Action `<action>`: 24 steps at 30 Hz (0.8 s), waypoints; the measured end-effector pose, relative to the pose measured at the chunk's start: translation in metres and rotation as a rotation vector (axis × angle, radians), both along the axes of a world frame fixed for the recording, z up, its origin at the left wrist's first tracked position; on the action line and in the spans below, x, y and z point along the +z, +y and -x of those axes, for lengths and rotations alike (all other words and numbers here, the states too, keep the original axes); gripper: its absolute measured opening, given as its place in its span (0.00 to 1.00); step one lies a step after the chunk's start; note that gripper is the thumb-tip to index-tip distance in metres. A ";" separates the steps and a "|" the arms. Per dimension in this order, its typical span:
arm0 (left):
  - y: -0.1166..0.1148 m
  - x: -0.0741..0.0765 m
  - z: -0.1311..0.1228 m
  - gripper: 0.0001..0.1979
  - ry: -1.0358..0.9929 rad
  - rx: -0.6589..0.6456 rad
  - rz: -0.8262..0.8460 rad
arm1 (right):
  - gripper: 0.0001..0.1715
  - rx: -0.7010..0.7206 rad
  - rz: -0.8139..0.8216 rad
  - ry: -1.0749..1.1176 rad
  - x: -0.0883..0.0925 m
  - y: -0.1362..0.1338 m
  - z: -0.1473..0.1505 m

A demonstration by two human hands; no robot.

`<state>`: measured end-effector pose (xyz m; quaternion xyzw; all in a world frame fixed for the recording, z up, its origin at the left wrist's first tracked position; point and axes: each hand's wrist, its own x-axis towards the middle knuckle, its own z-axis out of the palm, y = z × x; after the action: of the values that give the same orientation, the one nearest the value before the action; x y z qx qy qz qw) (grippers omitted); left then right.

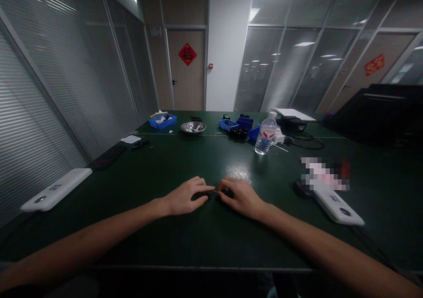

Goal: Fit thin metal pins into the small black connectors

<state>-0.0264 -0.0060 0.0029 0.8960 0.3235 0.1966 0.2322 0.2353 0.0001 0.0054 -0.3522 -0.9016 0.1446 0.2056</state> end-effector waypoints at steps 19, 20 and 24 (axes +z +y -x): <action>0.009 0.005 0.018 0.27 0.120 -0.045 -0.028 | 0.06 0.134 0.047 -0.090 0.008 -0.008 0.001; 0.010 0.006 0.019 0.26 0.121 -0.041 -0.029 | 0.06 0.133 0.047 -0.090 0.009 -0.009 0.001; 0.013 0.007 0.024 0.23 0.097 -0.029 -0.008 | 0.06 0.128 0.047 -0.101 0.012 -0.010 0.001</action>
<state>-0.0500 0.0075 0.0103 0.9100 0.3205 0.1508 0.2155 0.2341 -0.0096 0.0172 -0.3054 -0.9278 0.1605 0.1421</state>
